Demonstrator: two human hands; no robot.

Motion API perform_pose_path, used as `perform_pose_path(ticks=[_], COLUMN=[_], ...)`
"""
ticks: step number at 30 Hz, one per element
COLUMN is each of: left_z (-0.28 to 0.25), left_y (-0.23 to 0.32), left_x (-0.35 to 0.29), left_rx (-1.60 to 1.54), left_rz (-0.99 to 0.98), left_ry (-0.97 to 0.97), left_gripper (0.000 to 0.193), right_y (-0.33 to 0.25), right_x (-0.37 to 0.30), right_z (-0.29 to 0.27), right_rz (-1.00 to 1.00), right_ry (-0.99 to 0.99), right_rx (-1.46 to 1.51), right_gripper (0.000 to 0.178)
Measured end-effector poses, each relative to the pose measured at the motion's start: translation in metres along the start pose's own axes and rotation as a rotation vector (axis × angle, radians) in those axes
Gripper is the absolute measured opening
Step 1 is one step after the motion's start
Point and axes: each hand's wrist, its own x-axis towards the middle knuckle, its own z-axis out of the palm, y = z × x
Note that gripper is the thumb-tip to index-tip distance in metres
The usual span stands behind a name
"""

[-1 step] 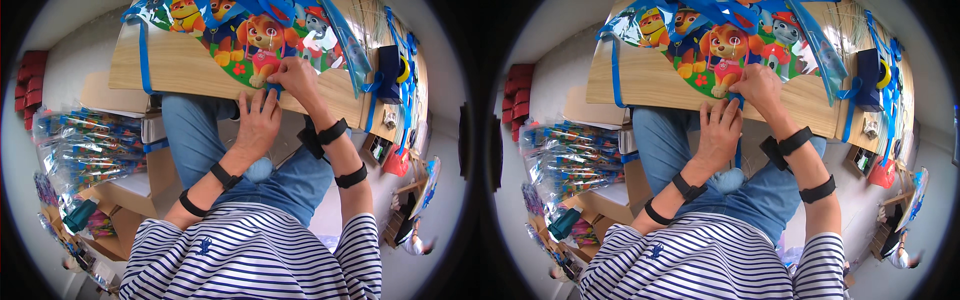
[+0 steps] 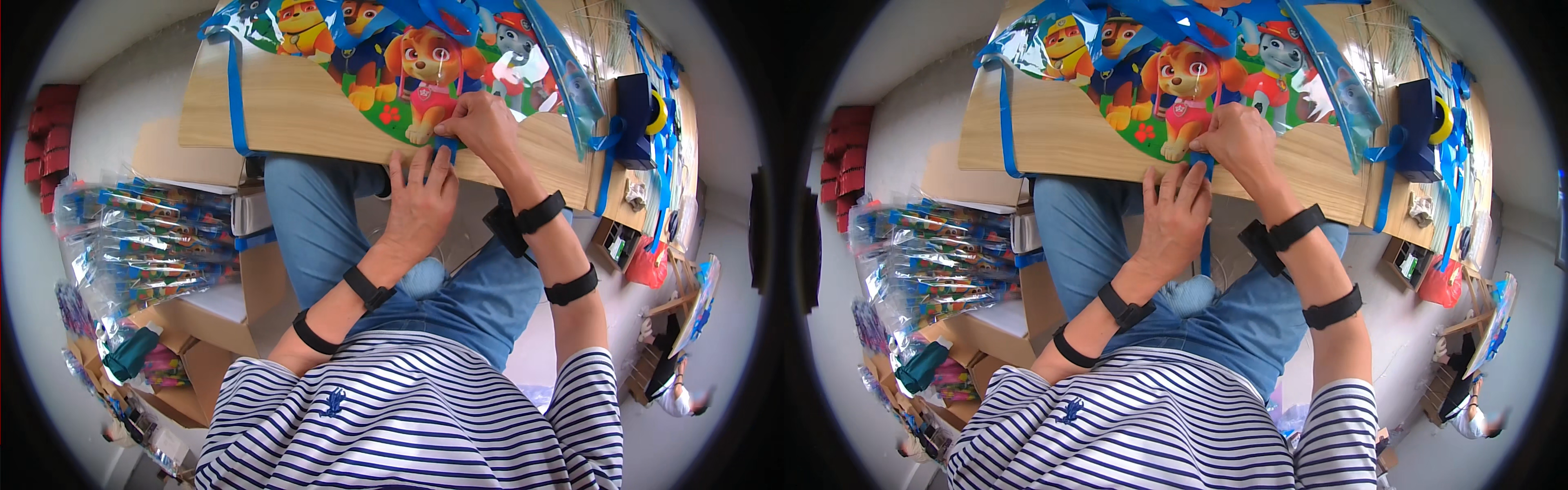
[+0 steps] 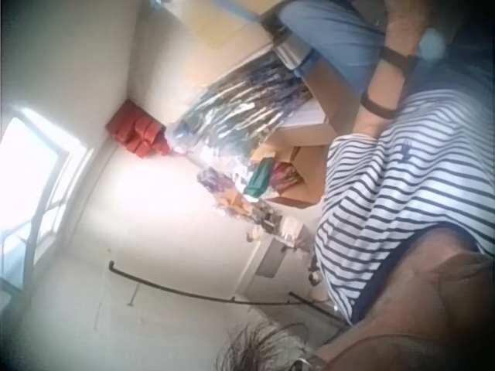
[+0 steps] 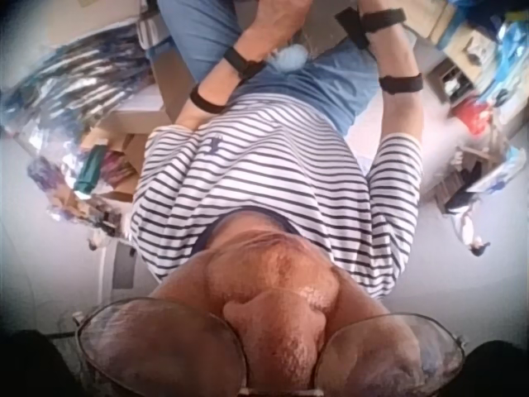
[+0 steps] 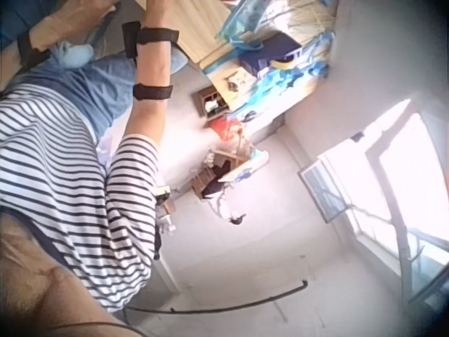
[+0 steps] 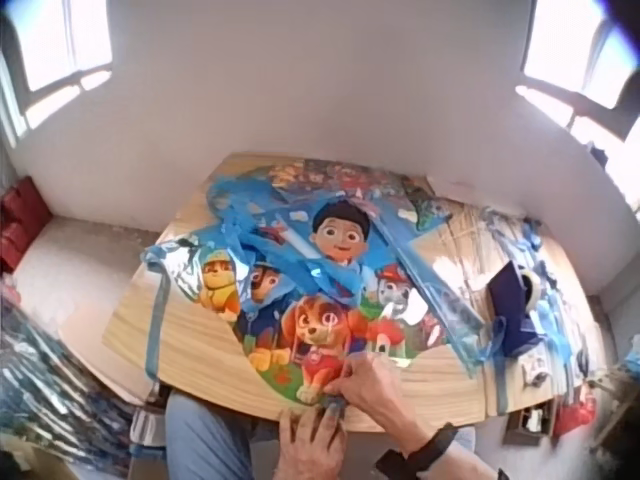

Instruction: The person is assembling a kite by applying tape and attaching blue ribbon tails to the edges of the kite material.

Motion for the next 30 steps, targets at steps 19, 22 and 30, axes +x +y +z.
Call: perform_pose_path(ticks=[19, 22, 30], left_z=[-0.014, -0.015, -0.015], left_y=[0.005, 0.007, 0.010], left_x=[0.001, 0.002, 0.005], left_rx=[0.015, 0.017, 0.037], left_rz=[0.052, 0.051, 0.064], left_ry=[-0.131, -0.162, -0.182], left_gripper=[0.056, 0.055, 0.057], right_y=[0.264, 0.262, 0.286], right_x=[-0.069, -0.068, -0.065], right_z=[-0.184, -0.196, -0.197], right_rz=[0.465, 0.473, 0.397], right_ry=[0.765, 0.637, 0.586], right_rx=[1.117, 1.006, 1.011], right_gripper=[0.041, 0.032, 0.018])
